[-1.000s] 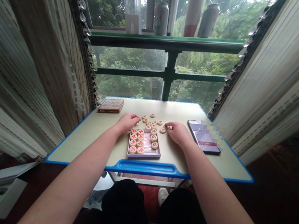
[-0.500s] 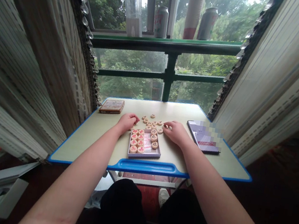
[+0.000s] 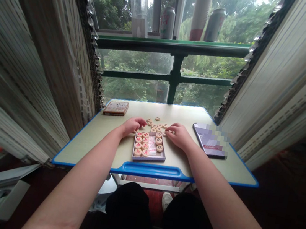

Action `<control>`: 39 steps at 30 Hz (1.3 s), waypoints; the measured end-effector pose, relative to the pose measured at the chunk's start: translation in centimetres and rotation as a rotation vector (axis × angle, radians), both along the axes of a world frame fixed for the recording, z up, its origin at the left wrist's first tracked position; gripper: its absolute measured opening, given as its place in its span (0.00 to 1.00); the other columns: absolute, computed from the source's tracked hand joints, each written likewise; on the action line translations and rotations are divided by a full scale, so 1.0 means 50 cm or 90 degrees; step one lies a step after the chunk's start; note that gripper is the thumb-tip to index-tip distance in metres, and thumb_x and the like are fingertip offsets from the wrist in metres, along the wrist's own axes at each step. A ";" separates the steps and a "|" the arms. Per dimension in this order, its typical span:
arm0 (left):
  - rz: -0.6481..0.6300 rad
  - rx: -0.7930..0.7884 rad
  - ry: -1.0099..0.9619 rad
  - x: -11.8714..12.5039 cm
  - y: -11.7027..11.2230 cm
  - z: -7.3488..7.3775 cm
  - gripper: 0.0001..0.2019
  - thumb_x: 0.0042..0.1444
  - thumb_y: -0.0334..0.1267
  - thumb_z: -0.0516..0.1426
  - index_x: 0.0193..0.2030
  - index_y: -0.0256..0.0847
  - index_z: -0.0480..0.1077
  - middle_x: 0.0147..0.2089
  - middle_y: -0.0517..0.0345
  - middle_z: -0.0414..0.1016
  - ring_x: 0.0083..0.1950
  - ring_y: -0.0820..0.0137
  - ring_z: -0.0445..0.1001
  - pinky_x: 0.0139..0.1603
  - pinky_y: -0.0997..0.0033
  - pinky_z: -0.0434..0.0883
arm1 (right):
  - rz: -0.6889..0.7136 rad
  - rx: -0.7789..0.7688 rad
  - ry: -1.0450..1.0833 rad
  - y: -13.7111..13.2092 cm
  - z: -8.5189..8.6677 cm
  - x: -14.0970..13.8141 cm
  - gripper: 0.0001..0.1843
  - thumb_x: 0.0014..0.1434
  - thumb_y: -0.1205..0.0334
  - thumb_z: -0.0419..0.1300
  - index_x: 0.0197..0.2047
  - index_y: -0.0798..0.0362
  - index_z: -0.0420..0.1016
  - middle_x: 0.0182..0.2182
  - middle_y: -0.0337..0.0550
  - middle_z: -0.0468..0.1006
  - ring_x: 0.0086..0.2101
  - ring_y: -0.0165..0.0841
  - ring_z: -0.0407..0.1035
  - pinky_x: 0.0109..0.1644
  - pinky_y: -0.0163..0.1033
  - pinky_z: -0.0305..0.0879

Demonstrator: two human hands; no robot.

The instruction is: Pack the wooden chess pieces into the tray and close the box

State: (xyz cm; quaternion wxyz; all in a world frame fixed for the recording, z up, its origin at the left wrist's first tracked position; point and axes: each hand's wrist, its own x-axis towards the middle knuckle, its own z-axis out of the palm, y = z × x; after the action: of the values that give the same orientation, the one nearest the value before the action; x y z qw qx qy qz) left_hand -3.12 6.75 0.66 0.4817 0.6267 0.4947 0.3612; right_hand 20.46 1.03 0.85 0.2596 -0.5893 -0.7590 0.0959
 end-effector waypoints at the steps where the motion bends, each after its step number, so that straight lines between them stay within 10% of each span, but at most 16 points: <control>1: -0.028 -0.001 0.006 -0.003 -0.001 0.000 0.23 0.26 0.25 0.46 0.30 0.35 0.74 0.33 0.54 0.74 0.37 0.69 0.69 0.29 0.76 0.63 | -0.006 0.003 0.000 0.001 -0.001 0.000 0.12 0.57 0.61 0.56 0.40 0.52 0.80 0.44 0.48 0.74 0.43 0.35 0.68 0.55 0.38 0.60; 10: -0.046 0.077 0.079 -0.008 -0.008 -0.005 0.23 0.31 0.24 0.51 0.37 0.35 0.75 0.37 0.54 0.74 0.38 0.69 0.69 0.39 0.71 0.67 | -0.007 0.021 -0.082 0.014 -0.012 -0.003 0.22 0.63 0.58 0.48 0.57 0.53 0.70 0.56 0.47 0.69 0.56 0.38 0.59 0.62 0.43 0.50; 39: -0.042 0.052 0.121 0.012 -0.021 0.000 0.16 0.41 0.26 0.53 0.36 0.35 0.79 0.42 0.51 0.80 0.42 0.65 0.75 0.44 0.70 0.72 | -0.068 0.030 -0.060 0.020 0.002 -0.023 0.16 0.60 0.58 0.52 0.45 0.52 0.76 0.44 0.45 0.78 0.47 0.39 0.65 0.53 0.40 0.58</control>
State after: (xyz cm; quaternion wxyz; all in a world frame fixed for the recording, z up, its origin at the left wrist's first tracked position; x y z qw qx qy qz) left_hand -2.51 5.70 0.65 0.4179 0.6933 0.5022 0.3040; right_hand 19.29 2.04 0.96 0.2418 -0.6265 -0.7400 0.0360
